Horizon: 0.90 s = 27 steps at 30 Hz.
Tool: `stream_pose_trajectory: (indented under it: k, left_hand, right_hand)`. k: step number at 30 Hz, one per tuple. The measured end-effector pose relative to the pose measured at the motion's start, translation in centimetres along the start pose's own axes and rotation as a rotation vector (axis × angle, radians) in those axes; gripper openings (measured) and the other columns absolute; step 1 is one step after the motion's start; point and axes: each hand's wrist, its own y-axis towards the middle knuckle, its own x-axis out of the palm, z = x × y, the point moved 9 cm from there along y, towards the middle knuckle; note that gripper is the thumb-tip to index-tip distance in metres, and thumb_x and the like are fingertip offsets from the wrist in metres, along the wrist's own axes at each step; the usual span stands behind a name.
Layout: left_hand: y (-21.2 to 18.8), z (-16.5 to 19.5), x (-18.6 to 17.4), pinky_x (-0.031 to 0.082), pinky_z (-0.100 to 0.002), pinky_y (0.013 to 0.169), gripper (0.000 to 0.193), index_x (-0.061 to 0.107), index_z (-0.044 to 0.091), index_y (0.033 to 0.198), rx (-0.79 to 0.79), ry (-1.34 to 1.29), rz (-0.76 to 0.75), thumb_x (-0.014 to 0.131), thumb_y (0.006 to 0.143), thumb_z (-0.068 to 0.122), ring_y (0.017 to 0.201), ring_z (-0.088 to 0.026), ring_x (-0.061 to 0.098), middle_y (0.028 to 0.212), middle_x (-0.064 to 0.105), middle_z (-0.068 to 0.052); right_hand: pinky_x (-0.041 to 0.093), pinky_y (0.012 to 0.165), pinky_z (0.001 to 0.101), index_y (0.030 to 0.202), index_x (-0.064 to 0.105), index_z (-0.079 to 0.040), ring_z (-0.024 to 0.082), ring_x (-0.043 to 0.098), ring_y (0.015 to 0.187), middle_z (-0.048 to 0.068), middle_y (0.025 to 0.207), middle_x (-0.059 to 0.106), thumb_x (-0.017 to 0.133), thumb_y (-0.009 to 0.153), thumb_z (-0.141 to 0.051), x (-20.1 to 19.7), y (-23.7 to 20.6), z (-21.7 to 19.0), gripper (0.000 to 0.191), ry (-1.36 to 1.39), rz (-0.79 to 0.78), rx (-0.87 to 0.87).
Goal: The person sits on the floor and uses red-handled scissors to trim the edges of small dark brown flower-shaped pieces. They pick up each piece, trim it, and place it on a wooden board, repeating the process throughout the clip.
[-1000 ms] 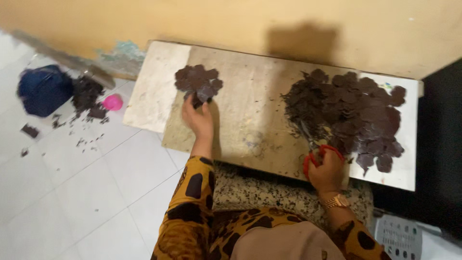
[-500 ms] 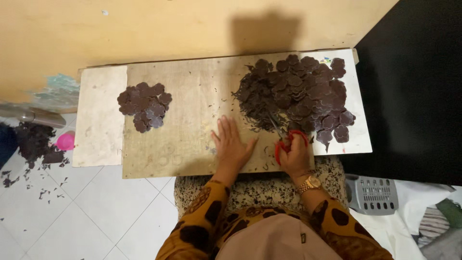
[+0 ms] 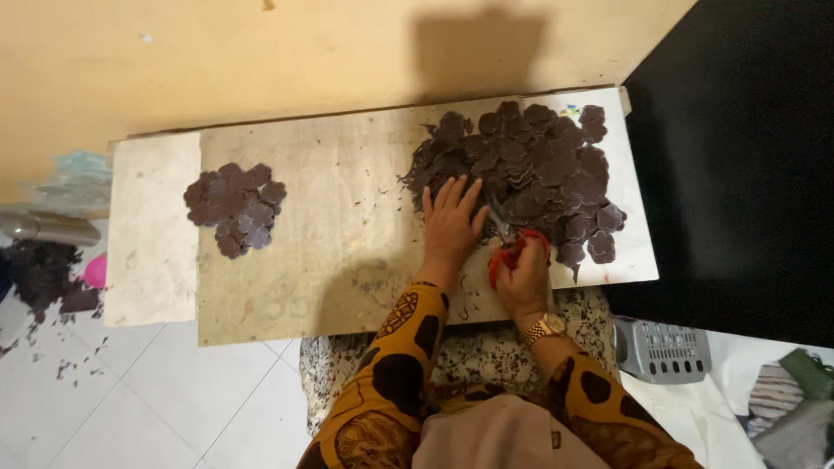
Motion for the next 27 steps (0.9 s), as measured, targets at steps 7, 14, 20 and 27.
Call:
stream_pose_trajectory:
  k: [7, 14, 20, 27]
  left_hand:
    - [1.8, 0.8, -0.2, 0.028, -0.057, 0.119, 0.04, 0.067, 0.013, 0.125, 0.007, -0.126, 0.078, 0.076, 0.089, 0.029, 0.126, -0.031, 0.056, 0.118, 0.069, -0.008]
    - [1.0, -0.3, -0.6, 0.03, -0.053, 0.12, 0.035, 0.069, 0.01, 0.122, 0.011, -0.163, 0.179, 0.068, 0.087, 0.01, 0.12, -0.027, 0.061, 0.107, 0.074, -0.007]
    - [0.1, -1.3, -1.8, 0.037, -0.051, 0.117, 0.016, 0.069, 0.011, 0.111, -0.051, -0.252, 0.319, 0.069, 0.094, 0.012, 0.105, -0.027, 0.066, 0.103, 0.073, -0.008]
    - [-0.3, -0.8, -4.3, 0.039, -0.05, 0.115, 0.012, 0.068, 0.008, 0.106, -0.033, -0.302, 0.448, 0.07, 0.096, 0.015, 0.102, -0.028, 0.067, 0.105, 0.072, -0.009]
  right_hand:
    - [0.052, 0.075, 0.0438, 0.12, 0.055, 0.004, 0.036, 0.063, 0.09, 0.02, 0.105, 0.062, 0.073, 0.092, -0.043, 0.3, 0.5, -0.3, 0.058, -0.081, -0.024, -0.018]
    - [0.054, 0.078, 0.0433, 0.121, 0.055, 0.003, 0.033, 0.066, 0.093, 0.017, 0.11, 0.064, 0.073, 0.093, -0.04, 1.1, 0.1, 0.0, 0.054, -0.049, -0.041, -0.021]
    - [0.054, 0.079, 0.0425, 0.118, 0.056, 0.001, 0.031, 0.067, 0.093, 0.016, 0.109, 0.065, 0.072, 0.093, -0.042, 1.4, -0.2, 0.2, 0.052, -0.077, -0.07, 0.03]
    - [0.053, 0.077, 0.0434, 0.119, 0.055, 0.002, 0.034, 0.064, 0.092, 0.019, 0.107, 0.063, 0.069, 0.095, -0.041, 0.4, 0.1, -1.4, 0.051, -0.059, -0.038, -0.008]
